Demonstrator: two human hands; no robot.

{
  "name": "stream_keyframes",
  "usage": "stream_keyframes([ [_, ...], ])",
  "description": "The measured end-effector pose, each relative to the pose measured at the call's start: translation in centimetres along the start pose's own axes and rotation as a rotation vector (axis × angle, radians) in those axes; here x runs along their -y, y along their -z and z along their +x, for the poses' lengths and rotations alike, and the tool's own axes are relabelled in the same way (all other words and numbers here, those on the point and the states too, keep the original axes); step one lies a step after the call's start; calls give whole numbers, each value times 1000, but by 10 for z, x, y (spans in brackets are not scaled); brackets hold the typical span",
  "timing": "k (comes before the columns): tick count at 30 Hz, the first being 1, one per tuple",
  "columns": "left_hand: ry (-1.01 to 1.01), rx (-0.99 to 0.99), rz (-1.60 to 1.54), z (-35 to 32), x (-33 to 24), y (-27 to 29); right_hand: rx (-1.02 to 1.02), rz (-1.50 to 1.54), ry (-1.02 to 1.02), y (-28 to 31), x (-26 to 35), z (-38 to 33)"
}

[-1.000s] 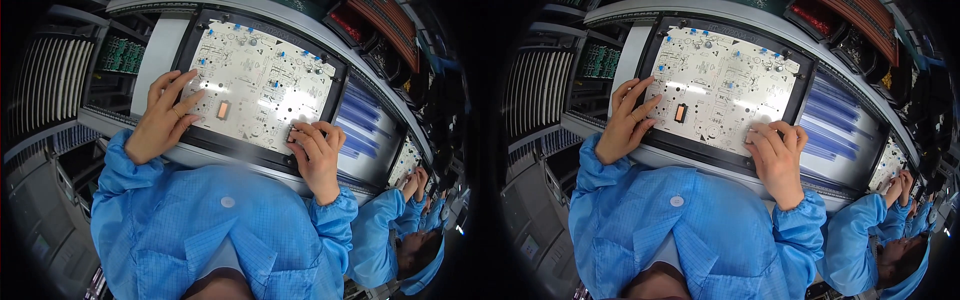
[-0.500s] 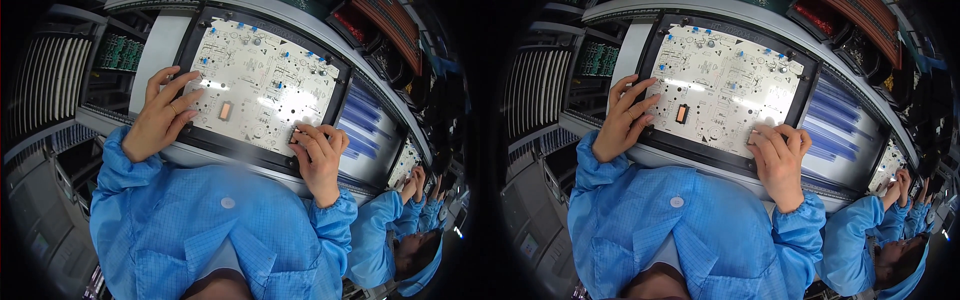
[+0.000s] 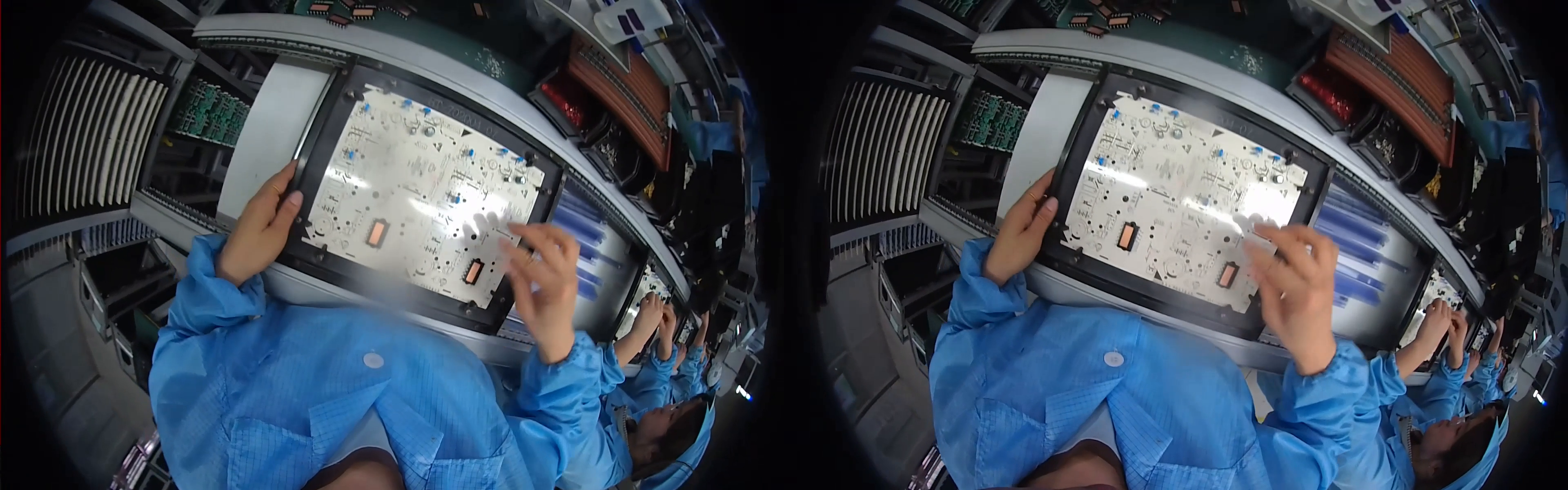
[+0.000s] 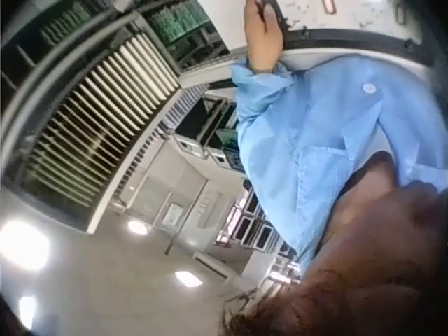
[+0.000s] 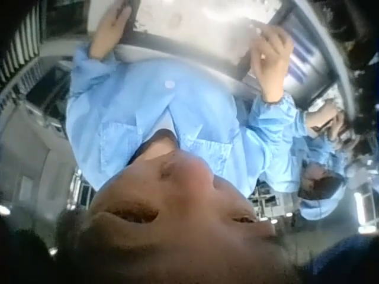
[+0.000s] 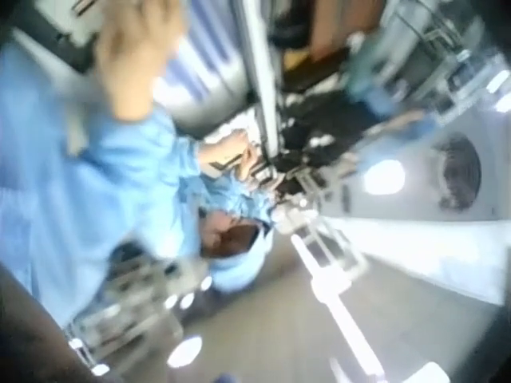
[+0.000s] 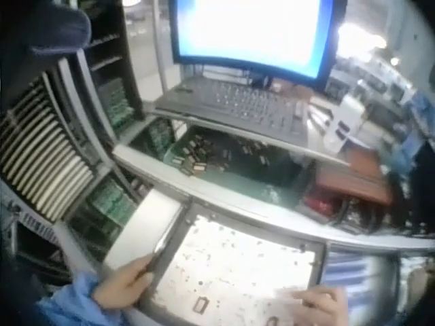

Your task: The person places a circuit board into a frame, inserts small electronic components into it by hand, and sets it aside. They then retrieve a new frame and circuit board from a rack to repeat the assembly process.

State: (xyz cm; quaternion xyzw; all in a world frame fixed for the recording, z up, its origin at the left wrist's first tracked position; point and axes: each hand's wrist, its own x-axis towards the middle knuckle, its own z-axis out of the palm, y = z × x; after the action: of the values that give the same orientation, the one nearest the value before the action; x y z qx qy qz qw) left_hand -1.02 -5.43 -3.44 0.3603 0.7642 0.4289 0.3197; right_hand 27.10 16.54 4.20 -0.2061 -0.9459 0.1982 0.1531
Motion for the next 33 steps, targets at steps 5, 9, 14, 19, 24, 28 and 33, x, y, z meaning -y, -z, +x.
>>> stream_keyframes([
  [5,38,-62,-105,-2,12,-9,-232,-196,143,-18,-34,110],
  [9,33,-102,-83,9,9,9,-231,-506,113,-47,-72,182],
  [14,12,-299,109,8,26,45,-121,-454,-19,-65,-90,210],
  [19,21,-396,58,5,33,69,-41,-488,-227,-78,-97,218],
  [24,-23,-548,-35,-6,3,60,-10,-422,-195,-78,-112,223],
  [28,-60,-533,-60,-12,-23,46,-8,-403,-223,-76,-115,224],
  [33,-141,-425,-176,-8,-40,22,53,-432,-190,-71,-117,226],
])
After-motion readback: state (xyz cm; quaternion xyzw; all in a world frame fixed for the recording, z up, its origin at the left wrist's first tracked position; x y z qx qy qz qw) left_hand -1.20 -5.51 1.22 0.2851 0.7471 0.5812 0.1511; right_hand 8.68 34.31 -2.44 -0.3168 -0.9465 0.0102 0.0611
